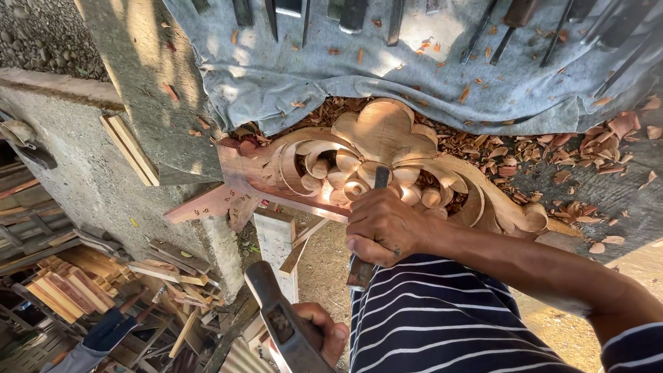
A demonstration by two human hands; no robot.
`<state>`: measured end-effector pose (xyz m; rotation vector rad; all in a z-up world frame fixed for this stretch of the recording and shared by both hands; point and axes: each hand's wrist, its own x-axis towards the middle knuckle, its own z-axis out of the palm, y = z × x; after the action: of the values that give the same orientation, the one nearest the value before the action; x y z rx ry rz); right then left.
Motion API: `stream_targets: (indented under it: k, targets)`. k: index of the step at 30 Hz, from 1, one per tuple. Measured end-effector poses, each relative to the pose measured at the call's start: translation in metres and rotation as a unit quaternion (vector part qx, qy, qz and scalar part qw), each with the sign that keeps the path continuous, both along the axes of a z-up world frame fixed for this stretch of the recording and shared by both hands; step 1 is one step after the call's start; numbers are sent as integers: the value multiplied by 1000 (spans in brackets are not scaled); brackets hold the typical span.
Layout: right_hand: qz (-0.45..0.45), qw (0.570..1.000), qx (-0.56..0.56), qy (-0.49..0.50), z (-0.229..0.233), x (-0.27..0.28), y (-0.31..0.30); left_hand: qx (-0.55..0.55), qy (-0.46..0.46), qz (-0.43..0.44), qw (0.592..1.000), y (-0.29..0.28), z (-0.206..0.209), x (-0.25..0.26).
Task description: Carving intricate patterns into a wooden furniture ornament using a chisel and mallet.
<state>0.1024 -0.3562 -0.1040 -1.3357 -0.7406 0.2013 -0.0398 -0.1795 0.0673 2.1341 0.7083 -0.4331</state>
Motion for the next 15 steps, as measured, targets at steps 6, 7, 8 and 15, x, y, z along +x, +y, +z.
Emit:
stream_targets:
  k: [6, 7, 8, 15]
  targets:
    - [-37, 999, 16, 15, -8, -3, 5, -92, -224, -35, 970, 18, -20, -41]
    - [-45, 998, 21, 32, -9, -4, 5, -22, -269, -73, 960, 19, -27, -45]
    - [-55, 997, 25, 47, -11, -3, 5, 47, -313, -109, 942, 20, -35, -49]
    - [-79, 995, 31, 46, -24, 3, 6, 99, -149, -214, 960, -22, -34, 22]
